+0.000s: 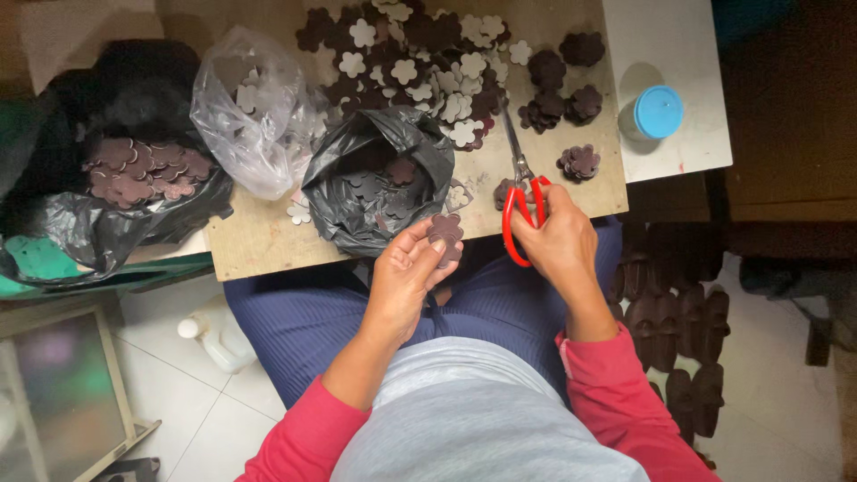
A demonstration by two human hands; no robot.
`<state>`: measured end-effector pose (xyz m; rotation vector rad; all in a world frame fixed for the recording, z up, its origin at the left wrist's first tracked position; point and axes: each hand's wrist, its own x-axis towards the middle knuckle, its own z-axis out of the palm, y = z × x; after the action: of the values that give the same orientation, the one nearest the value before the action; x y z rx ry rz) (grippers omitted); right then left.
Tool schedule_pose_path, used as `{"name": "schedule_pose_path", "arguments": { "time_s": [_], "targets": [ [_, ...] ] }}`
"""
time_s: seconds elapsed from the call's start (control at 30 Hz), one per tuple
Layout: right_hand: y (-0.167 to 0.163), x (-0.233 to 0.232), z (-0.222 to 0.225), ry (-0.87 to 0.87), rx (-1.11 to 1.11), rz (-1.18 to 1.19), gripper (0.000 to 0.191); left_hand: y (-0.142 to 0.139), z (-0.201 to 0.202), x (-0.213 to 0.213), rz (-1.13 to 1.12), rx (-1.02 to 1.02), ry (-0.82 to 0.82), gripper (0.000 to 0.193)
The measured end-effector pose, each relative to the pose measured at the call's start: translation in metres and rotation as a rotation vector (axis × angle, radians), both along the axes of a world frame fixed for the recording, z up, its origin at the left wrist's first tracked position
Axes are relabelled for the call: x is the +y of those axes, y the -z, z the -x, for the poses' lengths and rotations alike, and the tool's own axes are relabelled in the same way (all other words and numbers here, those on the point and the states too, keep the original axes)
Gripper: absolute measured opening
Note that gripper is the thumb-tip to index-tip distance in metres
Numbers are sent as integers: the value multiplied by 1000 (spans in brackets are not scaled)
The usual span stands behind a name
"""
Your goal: The person sits on the floor and uses red-handled scissors to trim the edges of small dark felt pieces. They pick up pieces from a black plastic bag, trim them one at a time, and place the finished pieces on the table.
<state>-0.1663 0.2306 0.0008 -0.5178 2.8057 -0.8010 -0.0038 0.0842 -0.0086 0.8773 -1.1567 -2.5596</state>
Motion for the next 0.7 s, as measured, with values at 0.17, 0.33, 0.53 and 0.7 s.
{"name": "schedule_pose_path", "arguments": {
  "time_s": [0.17, 0.33, 0.53, 0.7],
  "targets": [
    [5, -6, 0, 99, -47, 189, 39, -1, 0, 2, -70, -17, 51, 48],
    [9, -3, 14, 112, 38, 217, 50, 2, 5, 3, -97, -5, 92, 53],
    [20, -3, 23, 83, -22, 254, 53, 7, 7, 5, -171, 47, 99, 57],
    [29, -4, 25, 35, 26, 289, 57, 8, 7, 3, -279, 82, 78, 63]
  ]
}}
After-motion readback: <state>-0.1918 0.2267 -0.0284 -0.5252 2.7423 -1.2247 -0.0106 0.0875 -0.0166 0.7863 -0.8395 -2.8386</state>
